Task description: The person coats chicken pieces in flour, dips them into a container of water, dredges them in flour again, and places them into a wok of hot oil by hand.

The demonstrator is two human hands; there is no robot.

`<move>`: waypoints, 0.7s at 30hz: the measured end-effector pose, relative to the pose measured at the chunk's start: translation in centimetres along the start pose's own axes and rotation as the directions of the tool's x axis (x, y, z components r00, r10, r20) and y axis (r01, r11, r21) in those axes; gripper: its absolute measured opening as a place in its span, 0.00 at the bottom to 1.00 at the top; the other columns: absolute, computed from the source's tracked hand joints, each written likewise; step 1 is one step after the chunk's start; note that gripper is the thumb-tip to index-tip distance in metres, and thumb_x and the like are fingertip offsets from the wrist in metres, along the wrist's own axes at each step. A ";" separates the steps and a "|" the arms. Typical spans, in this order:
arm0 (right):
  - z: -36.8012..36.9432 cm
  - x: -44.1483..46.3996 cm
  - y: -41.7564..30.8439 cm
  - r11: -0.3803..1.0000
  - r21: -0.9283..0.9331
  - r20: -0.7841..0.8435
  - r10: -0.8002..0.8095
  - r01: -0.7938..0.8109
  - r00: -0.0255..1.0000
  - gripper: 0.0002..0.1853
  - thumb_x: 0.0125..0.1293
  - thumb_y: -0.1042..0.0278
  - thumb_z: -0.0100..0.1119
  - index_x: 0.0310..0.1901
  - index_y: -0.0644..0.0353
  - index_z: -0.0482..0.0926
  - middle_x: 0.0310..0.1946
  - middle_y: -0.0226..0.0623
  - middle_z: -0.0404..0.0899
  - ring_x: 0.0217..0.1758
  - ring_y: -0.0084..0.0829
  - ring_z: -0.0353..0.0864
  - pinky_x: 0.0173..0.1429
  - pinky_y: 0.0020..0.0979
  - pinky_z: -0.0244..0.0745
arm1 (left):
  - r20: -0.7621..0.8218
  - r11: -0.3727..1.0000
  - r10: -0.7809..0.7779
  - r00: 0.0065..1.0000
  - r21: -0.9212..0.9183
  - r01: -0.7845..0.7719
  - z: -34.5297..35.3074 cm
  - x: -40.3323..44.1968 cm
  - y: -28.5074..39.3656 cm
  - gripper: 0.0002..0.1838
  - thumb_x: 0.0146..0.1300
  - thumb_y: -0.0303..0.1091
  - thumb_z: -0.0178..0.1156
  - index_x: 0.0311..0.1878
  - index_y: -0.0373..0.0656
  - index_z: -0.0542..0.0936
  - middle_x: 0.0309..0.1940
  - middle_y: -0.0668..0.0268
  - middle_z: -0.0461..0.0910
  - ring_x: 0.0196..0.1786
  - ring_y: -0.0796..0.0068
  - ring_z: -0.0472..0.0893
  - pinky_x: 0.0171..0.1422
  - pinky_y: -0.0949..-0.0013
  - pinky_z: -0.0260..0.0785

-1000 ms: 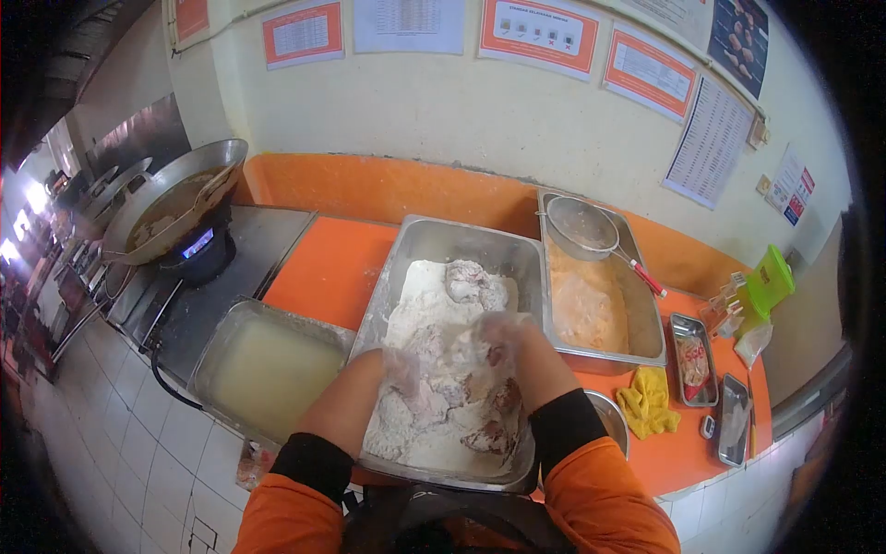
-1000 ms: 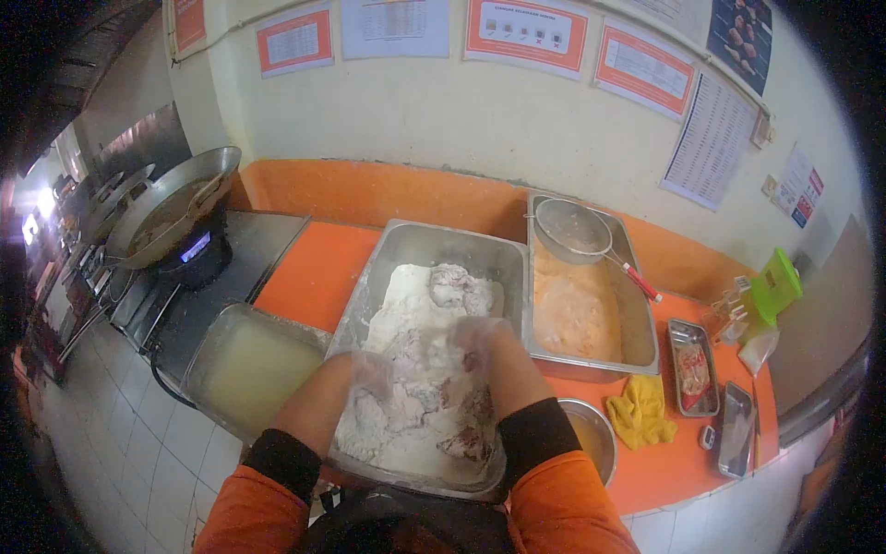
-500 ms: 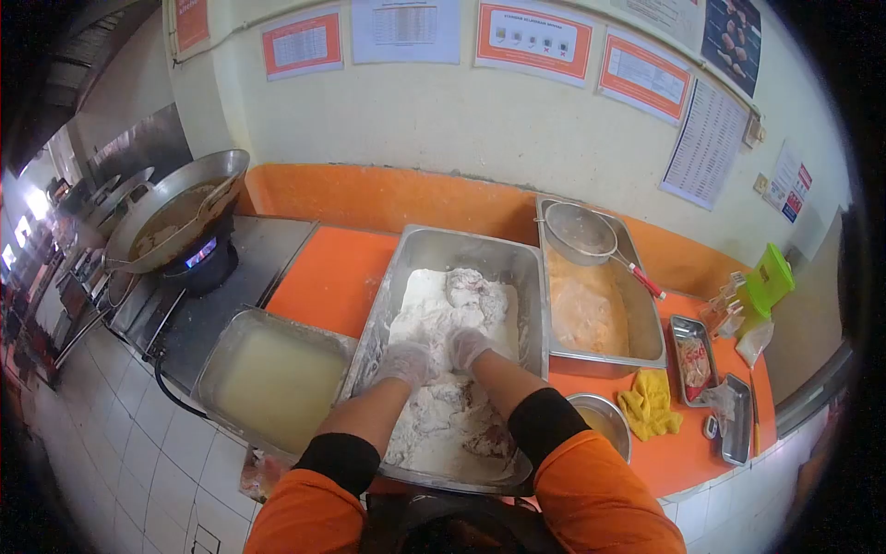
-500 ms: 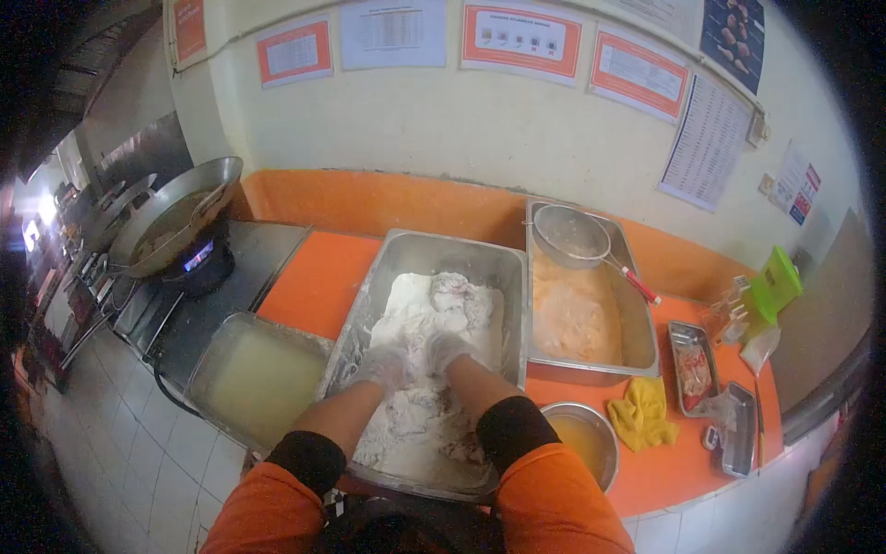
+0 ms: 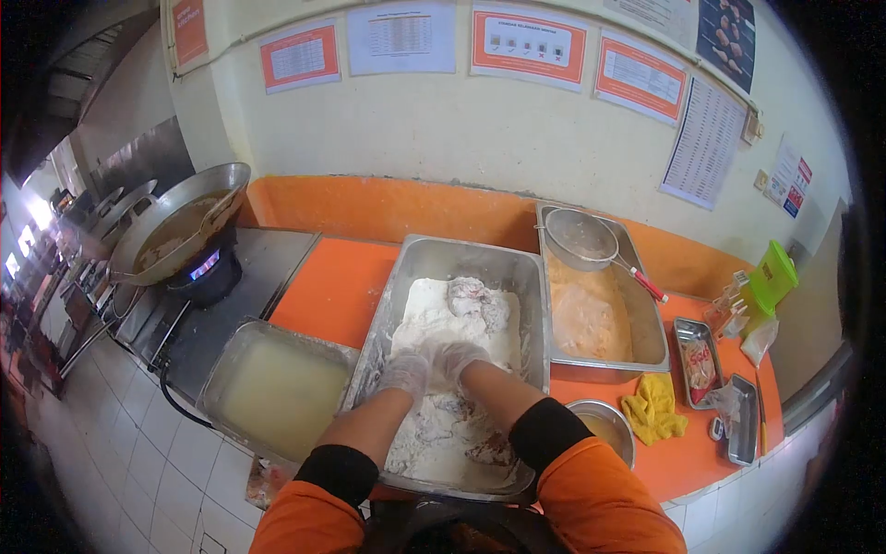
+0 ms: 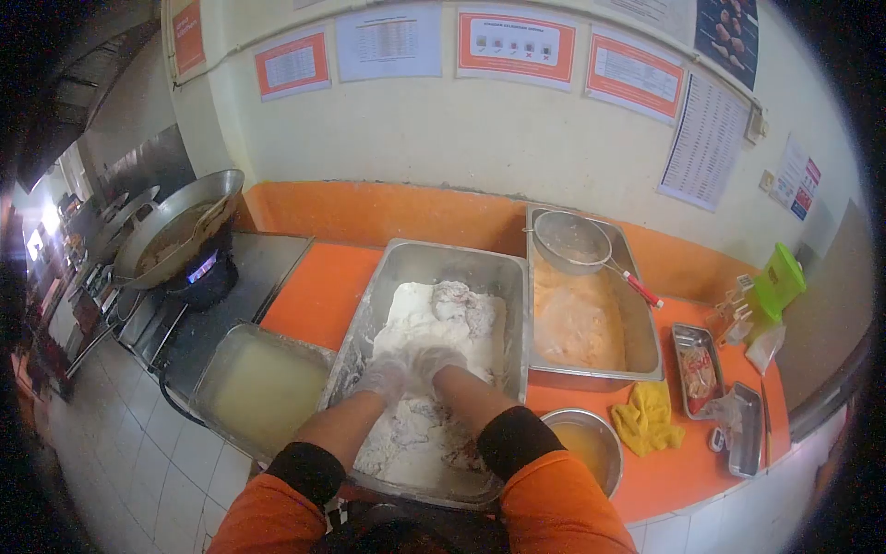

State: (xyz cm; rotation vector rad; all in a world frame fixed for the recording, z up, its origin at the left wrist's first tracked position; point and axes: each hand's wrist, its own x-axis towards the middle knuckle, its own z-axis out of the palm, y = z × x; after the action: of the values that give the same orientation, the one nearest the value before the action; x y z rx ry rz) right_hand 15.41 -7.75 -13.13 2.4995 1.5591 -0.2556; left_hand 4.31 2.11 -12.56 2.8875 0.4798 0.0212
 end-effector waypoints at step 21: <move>-4.5 -2.7 0.5 0.620 0.548 -0.287 -0.491 0.562 0.822 0.16 0.56 0.68 0.50 0.45 0.64 0.72 0.40 0.40 0.76 0.43 0.30 0.74 0.48 0.28 0.67 | -0.138 0.449 -0.257 0.957 -0.894 -0.009 -5.7 -0.5 1.7 0.32 0.60 0.48 0.49 0.61 0.39 0.55 0.54 0.60 0.60 0.55 0.69 0.64 0.53 0.72 0.61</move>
State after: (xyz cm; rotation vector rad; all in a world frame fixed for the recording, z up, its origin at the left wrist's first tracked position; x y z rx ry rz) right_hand 14.88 -9.19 -8.11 2.3837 2.6042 -0.8527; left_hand 4.07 1.50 -6.61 1.7691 0.5124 0.4866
